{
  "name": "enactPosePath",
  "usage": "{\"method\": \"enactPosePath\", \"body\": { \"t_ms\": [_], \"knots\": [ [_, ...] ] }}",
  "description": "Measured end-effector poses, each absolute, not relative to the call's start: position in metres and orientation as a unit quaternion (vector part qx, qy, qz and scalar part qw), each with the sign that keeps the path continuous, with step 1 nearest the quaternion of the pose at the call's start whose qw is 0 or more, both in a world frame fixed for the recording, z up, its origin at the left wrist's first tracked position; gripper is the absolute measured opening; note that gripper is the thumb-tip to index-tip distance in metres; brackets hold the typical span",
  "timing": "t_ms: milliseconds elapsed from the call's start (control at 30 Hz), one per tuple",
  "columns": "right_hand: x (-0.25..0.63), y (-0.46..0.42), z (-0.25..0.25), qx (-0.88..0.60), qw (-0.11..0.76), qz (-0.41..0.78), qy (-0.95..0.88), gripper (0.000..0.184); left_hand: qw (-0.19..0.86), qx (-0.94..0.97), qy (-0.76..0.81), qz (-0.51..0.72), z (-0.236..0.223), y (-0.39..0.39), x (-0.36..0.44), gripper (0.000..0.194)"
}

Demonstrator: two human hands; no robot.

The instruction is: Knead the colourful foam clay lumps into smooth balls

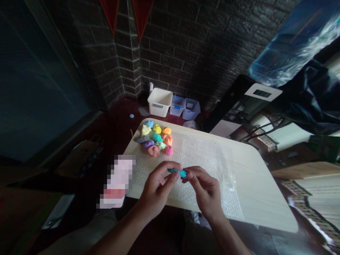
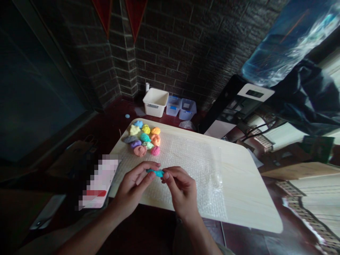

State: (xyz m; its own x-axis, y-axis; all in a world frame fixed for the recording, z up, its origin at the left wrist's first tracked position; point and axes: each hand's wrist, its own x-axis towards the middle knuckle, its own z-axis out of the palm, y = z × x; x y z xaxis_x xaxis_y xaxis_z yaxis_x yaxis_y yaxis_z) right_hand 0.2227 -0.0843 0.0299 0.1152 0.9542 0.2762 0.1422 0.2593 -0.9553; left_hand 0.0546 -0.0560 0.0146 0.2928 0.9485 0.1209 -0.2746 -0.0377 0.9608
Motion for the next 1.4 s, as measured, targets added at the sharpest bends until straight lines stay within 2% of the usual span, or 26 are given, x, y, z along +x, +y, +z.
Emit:
{"method": "enactPosePath", "body": {
  "t_ms": [133, 300, 467, 633, 800, 1000, 1133, 1233, 1400],
  "knots": [
    [0.224, -0.084, 0.028, -0.487, 0.558, 0.352, -0.572, 0.014, 0.619, 0.513, 0.329, 0.495, 0.014, -0.056, 0.054, 0.02],
    [0.226, -0.084, 0.02, -0.453, 0.574, 0.446, -0.517, 0.023, 0.618, 0.503, 0.335, 0.503, 0.015, -0.056, 0.054, 0.021],
    [0.225, -0.081, 0.017, -0.447, 0.584, 0.46, -0.497, 0.011, 0.624, 0.5, 0.325, 0.505, 0.016, -0.056, 0.054, 0.02],
    [0.224, -0.082, 0.015, -0.447, 0.587, 0.465, -0.489, 0.008, 0.627, 0.491, 0.331, 0.506, 0.018, -0.056, 0.054, 0.02],
    [0.224, -0.08, 0.017, -0.411, 0.608, 0.513, -0.445, 0.021, 0.682, 0.413, 0.308, 0.519, 0.016, -0.055, 0.057, 0.02],
    [0.223, -0.078, 0.014, -0.421, 0.596, 0.508, -0.458, 0.012, 0.721, 0.353, 0.297, 0.517, 0.015, -0.056, 0.058, 0.021],
    [0.222, -0.079, 0.012, -0.448, 0.594, 0.48, -0.465, 0.02, 0.742, 0.314, 0.283, 0.52, 0.016, -0.055, 0.06, 0.018],
    [0.22, -0.079, 0.013, -0.438, 0.603, 0.511, -0.427, 0.025, 0.758, 0.273, 0.279, 0.522, 0.015, -0.055, 0.063, 0.015],
    [0.218, -0.078, 0.012, -0.451, 0.591, 0.536, -0.401, 0.018, 0.774, 0.23, 0.286, 0.515, 0.013, -0.055, 0.064, 0.017]
  ]
}}
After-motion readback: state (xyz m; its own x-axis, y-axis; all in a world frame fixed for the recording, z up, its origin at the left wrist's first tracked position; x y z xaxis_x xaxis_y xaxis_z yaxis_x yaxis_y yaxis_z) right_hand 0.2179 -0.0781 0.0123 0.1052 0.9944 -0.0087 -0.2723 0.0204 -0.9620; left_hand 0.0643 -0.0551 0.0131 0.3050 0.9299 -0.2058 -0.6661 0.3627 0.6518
